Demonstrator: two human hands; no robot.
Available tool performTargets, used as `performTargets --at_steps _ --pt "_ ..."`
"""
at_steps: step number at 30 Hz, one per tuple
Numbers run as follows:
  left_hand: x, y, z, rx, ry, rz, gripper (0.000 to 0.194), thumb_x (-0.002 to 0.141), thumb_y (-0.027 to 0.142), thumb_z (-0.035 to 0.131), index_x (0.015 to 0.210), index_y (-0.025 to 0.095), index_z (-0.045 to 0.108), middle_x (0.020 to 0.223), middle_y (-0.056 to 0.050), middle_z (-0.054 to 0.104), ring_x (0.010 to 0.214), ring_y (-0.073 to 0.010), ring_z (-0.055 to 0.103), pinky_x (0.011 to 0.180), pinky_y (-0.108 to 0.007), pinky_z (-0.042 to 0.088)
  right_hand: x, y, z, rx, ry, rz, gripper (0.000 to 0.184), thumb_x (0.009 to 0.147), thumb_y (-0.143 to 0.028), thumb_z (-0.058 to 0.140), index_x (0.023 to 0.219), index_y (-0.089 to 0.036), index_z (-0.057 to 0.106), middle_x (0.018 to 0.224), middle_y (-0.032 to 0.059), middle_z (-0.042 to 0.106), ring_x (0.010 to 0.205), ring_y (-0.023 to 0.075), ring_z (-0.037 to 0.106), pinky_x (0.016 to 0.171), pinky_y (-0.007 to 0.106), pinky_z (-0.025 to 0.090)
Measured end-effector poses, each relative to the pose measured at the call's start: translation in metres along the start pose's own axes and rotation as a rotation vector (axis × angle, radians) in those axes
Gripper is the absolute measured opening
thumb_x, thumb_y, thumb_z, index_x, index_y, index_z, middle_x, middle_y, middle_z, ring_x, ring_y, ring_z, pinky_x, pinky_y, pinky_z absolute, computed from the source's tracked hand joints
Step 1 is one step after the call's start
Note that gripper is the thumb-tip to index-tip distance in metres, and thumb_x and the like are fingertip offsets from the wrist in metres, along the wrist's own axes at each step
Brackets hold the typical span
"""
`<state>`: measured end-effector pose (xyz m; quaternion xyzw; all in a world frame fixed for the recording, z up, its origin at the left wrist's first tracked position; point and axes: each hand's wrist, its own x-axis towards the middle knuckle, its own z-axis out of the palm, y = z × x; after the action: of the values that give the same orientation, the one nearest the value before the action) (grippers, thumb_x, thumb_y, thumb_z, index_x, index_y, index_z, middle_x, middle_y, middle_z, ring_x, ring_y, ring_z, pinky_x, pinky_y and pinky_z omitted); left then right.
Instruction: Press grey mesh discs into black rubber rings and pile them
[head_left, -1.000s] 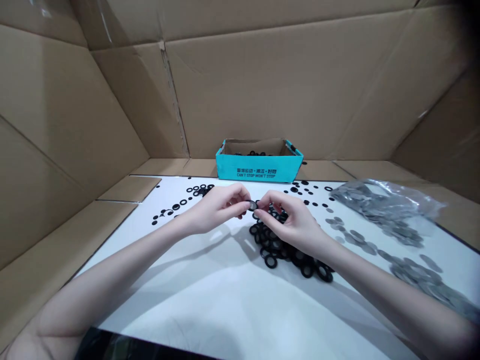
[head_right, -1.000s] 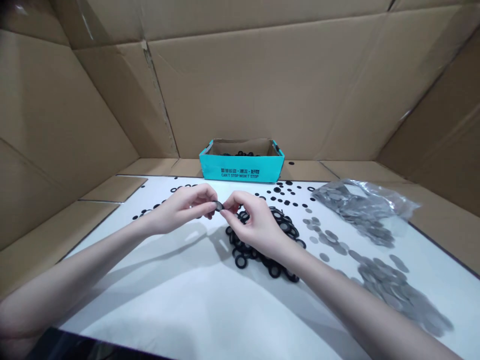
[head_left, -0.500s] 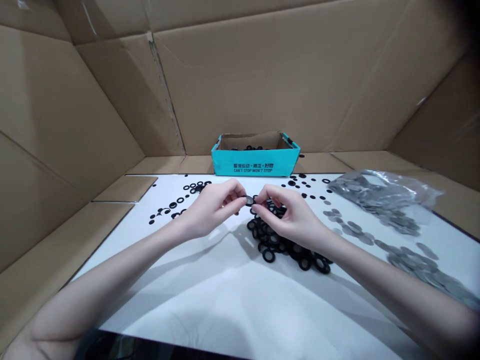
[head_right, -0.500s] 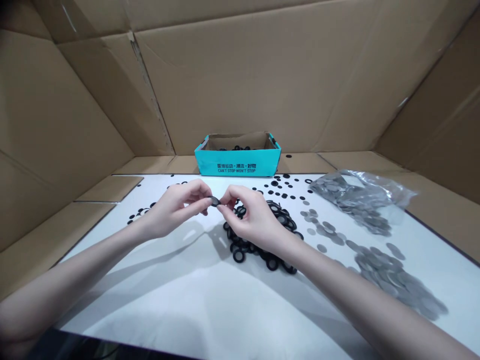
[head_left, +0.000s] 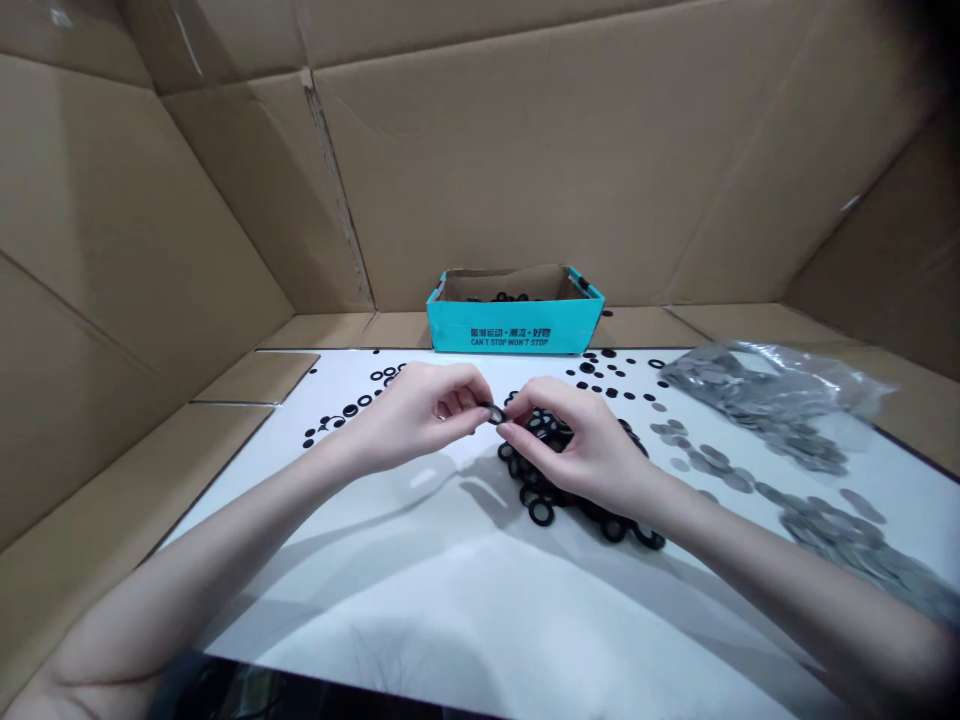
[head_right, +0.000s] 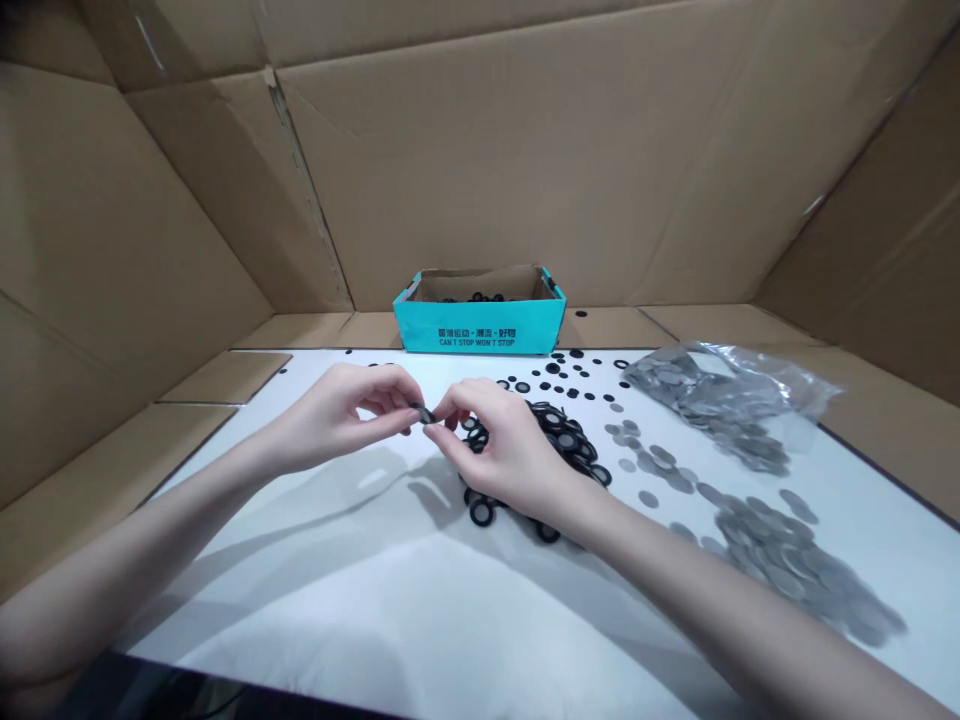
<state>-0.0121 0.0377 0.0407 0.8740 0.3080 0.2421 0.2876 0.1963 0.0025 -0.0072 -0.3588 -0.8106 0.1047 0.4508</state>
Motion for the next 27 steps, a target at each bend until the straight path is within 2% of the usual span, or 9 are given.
performTargets --at_steps 3,6,9,13,19,23,27 --pt "0.002 -0.001 0.002 -0.044 -0.010 0.014 0.012 0.091 0.026 0.063 0.089 0.015 0.064 0.079 -0.001 0.068 0.070 -0.0105 0.062 0.067 -0.021 0.049 0.000 0.000 0.000 0.007 0.017 -0.026 0.019 0.091 -0.019 0.060 0.074 -0.021 0.053 0.067 -0.0009 0.060 0.064 0.0128 0.055 0.061 0.025 0.043" --pt "0.003 -0.003 0.006 -0.049 -0.019 0.005 0.013 0.094 0.026 0.058 0.087 0.015 0.061 0.081 -0.001 0.067 0.072 -0.0108 0.063 0.069 -0.022 0.049 0.001 0.000 -0.001 0.044 0.014 0.005 0.021 0.093 -0.019 0.059 0.073 -0.021 0.053 0.066 -0.0011 0.058 0.062 0.0122 0.053 0.059 0.025 0.042" --pt "0.003 -0.005 0.010 -0.059 -0.034 0.009 0.014 0.096 0.024 0.052 0.088 0.015 0.060 0.080 -0.002 0.068 0.074 -0.0121 0.066 0.070 -0.024 0.050 0.001 0.000 -0.002 0.060 0.010 0.031 0.023 0.094 -0.020 0.058 0.072 -0.021 0.052 0.065 -0.0010 0.058 0.061 0.0118 0.052 0.058 0.024 0.041" --pt "0.003 -0.005 0.010 -0.094 -0.027 0.049 0.014 0.097 0.026 0.054 0.089 0.015 0.059 0.076 -0.002 0.069 0.071 -0.0126 0.069 0.068 -0.023 0.052 0.001 -0.001 -0.004 0.058 0.032 0.019 0.021 0.093 -0.018 0.058 0.073 -0.021 0.052 0.066 -0.0013 0.057 0.061 0.0116 0.052 0.059 0.024 0.041" --pt "0.004 -0.005 0.004 0.025 -0.085 0.078 0.013 0.096 0.022 0.056 0.085 0.015 0.058 0.075 -0.001 0.069 0.070 -0.0125 0.069 0.062 -0.020 0.048 -0.003 0.000 0.003 0.075 0.096 0.010 0.020 0.092 -0.015 0.057 0.074 -0.021 0.052 0.069 -0.0013 0.058 0.063 0.0114 0.054 0.060 0.024 0.043" --pt "0.004 -0.008 0.003 0.059 -0.077 0.043 0.012 0.092 0.021 0.059 0.083 0.015 0.062 0.073 -0.001 0.071 0.066 -0.0111 0.065 0.060 -0.019 0.046 -0.002 0.004 0.004 -0.018 0.053 -0.052 0.019 0.090 -0.014 0.060 0.073 -0.020 0.054 0.066 -0.0011 0.059 0.062 0.0123 0.054 0.061 0.025 0.042" --pt "0.004 -0.009 0.003 -0.024 -0.088 0.000 0.011 0.089 0.022 0.063 0.085 0.013 0.069 0.068 0.000 0.069 0.063 -0.0100 0.063 0.060 -0.019 0.046 0.000 0.008 0.000 -0.087 -0.016 -0.088 0.014 0.091 -0.018 0.061 0.077 -0.019 0.061 0.070 0.0013 0.065 0.068 0.0152 0.058 0.067 0.029 0.044"
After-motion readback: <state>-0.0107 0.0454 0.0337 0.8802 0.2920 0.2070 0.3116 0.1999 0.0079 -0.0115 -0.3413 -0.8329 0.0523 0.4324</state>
